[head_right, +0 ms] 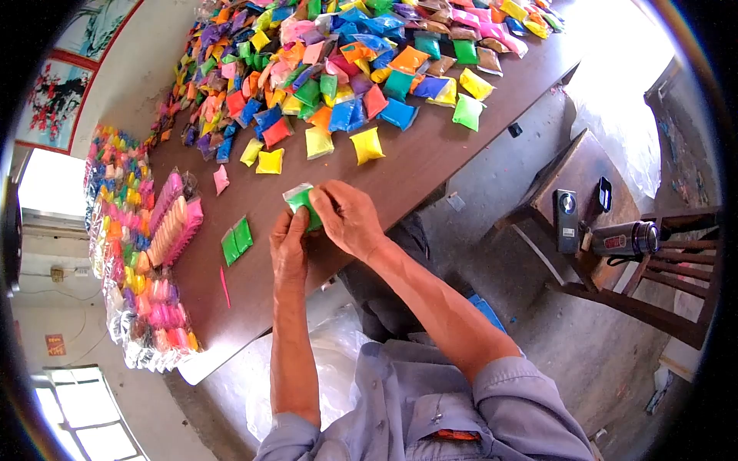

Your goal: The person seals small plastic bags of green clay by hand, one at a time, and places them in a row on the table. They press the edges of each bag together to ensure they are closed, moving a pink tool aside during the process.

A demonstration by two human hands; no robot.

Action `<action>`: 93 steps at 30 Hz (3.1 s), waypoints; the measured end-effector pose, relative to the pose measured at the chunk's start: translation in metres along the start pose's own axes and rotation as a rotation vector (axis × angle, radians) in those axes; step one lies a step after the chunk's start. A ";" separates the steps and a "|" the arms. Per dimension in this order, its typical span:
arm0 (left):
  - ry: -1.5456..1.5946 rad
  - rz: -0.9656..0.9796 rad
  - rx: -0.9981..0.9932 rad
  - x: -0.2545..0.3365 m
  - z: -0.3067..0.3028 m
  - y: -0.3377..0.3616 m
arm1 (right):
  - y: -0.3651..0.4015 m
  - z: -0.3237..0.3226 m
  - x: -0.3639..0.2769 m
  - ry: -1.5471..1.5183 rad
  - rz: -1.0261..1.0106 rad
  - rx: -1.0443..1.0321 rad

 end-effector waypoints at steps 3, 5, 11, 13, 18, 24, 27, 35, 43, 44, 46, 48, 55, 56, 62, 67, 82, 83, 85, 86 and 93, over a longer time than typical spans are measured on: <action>0.185 -0.048 0.020 -0.003 -0.005 -0.001 | 0.004 0.006 -0.019 0.056 -0.116 -0.026; 0.224 -0.065 0.013 -0.008 -0.006 -0.002 | 0.004 0.009 -0.017 0.114 -0.121 -0.071; -0.093 0.003 -0.020 0.014 0.007 0.004 | 0.002 0.002 -0.006 0.105 -0.027 -0.045; -0.050 -0.021 -0.015 0.012 0.007 0.004 | 0.002 0.003 -0.008 0.106 -0.051 -0.046; 0.025 -0.052 -0.015 0.004 0.002 0.002 | 0.003 0.007 -0.015 0.091 -0.103 -0.058; 0.018 -0.099 -0.014 0.005 0.002 0.006 | 0.001 0.004 -0.006 0.114 -0.050 -0.040; 0.026 -0.075 -0.024 0.006 0.003 0.006 | 0.001 0.003 -0.004 0.111 -0.018 -0.017; 0.037 -0.050 -0.038 0.000 -0.001 0.004 | 0.001 0.003 -0.007 0.076 -0.048 -0.007; 0.114 -0.022 -0.010 -0.005 -0.004 0.002 | 0.003 0.007 -0.005 0.150 -0.035 -0.061; 0.115 -0.022 -0.009 -0.008 -0.005 0.002 | 0.003 0.007 -0.006 0.137 -0.027 -0.057; 0.084 -0.024 -0.006 -0.008 -0.005 0.003 | 0.002 0.007 -0.006 0.114 -0.033 -0.040; 0.082 -0.042 0.004 -0.006 -0.005 0.004 | 0.002 0.004 -0.006 0.093 -0.039 -0.022; 0.180 -0.011 0.053 0.003 -0.002 0.005 | 0.003 0.008 -0.009 0.162 -0.058 -0.079; 0.181 -0.011 0.054 0.002 -0.003 0.005 | 0.003 0.009 -0.009 0.160 -0.045 -0.095; 0.134 0.007 0.070 0.004 -0.005 0.007 | 0.002 0.008 -0.008 0.173 -0.018 -0.102; 0.190 -0.007 0.034 -0.002 -0.006 0.006 | 0.003 0.009 -0.008 0.209 -0.051 -0.096; 0.210 0.007 0.027 -0.002 -0.007 0.006 | 0.004 0.009 -0.008 0.183 -0.058 -0.119; 0.210 0.007 0.028 -0.003 -0.007 0.006 | 0.004 0.010 -0.008 0.180 -0.069 -0.125; 0.266 0.006 0.050 -0.005 -0.009 0.005 | 0.005 0.012 -0.009 0.171 -0.071 -0.132; 0.266 0.007 0.051 -0.005 -0.010 0.005 | 0.005 0.012 -0.010 0.162 -0.072 -0.138; 0.247 -0.001 0.039 -0.004 -0.009 0.007 | 0.005 0.011 -0.007 0.182 -0.079 -0.139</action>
Point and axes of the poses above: each hand's wrist, its own y-axis away from the middle knuckle, its own z-axis out of the palm, x = y × z, the point moved 10 cm from there along -y, towards the middle knuckle, and after that the axes turned 5 degrees about -y, right-handed, at the moved point
